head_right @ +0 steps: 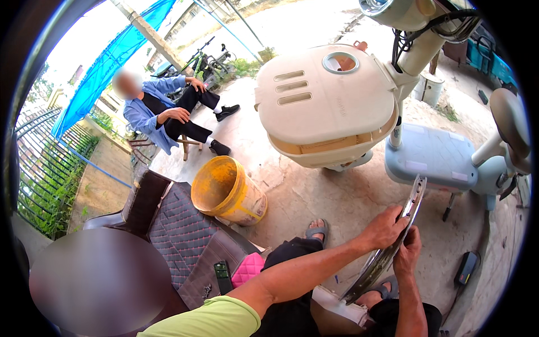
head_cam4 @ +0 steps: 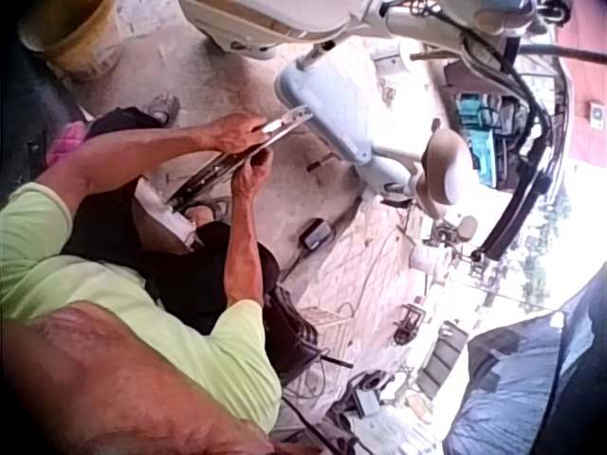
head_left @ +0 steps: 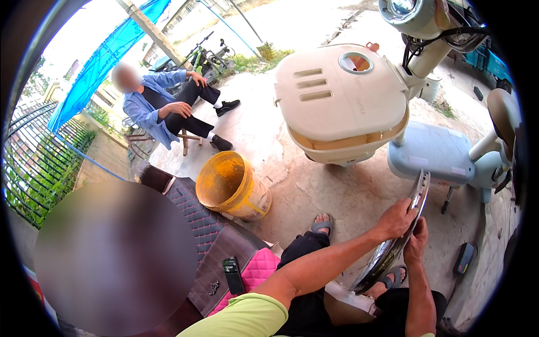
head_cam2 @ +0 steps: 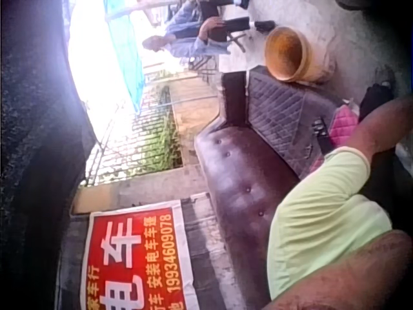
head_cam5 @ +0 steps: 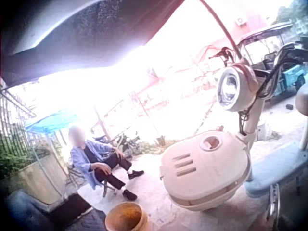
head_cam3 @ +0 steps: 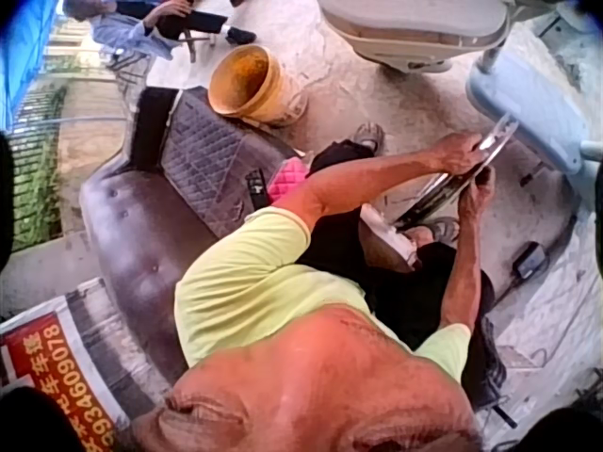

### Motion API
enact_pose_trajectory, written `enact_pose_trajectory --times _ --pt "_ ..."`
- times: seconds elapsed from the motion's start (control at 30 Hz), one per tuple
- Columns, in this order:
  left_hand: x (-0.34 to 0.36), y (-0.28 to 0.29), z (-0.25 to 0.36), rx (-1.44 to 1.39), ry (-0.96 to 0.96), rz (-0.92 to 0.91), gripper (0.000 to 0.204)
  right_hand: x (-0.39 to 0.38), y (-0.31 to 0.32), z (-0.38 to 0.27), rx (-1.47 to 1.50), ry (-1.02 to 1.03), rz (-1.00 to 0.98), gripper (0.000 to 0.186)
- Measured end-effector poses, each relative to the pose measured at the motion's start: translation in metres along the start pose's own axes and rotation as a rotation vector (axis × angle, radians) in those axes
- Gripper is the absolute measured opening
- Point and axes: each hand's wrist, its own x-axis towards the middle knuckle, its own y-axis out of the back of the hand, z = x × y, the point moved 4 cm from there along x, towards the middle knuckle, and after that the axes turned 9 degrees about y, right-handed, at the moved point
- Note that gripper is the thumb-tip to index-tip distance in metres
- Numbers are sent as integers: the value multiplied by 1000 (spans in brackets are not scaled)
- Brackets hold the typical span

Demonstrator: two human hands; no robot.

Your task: The person holds a scooter brake drum and repeatedly rotates it while using both hands to adjust or clean the inner surface. The work is performed while seated outdoors with a scooter and another person visible in the background.

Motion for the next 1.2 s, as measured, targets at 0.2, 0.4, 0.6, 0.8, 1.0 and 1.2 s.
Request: enact_pose_trajectory --times 0.2,0.4,0.6,0.8,1.0,1.2 --pt "5 -4 -7 37 26 -2 30 -5 0 5 35 -18 65 22" --pt "2 0 -2 12 -23 11 29 -3 -6 -1 48 13 77 20" --pt "2 1 -4 25 -16 0 30 -3 -4 5 49 7 62 19" --pt "0 4 0 16 0 -15 31 -6 1 6 33 -35 41 25" --pt "1 1 -5 -2 -24 7 31 -2 -9 -5 0 0 57 20" --pt "1 -1 -5 -8 -59 10 30 -3 -5 -1 62 9 61 18"
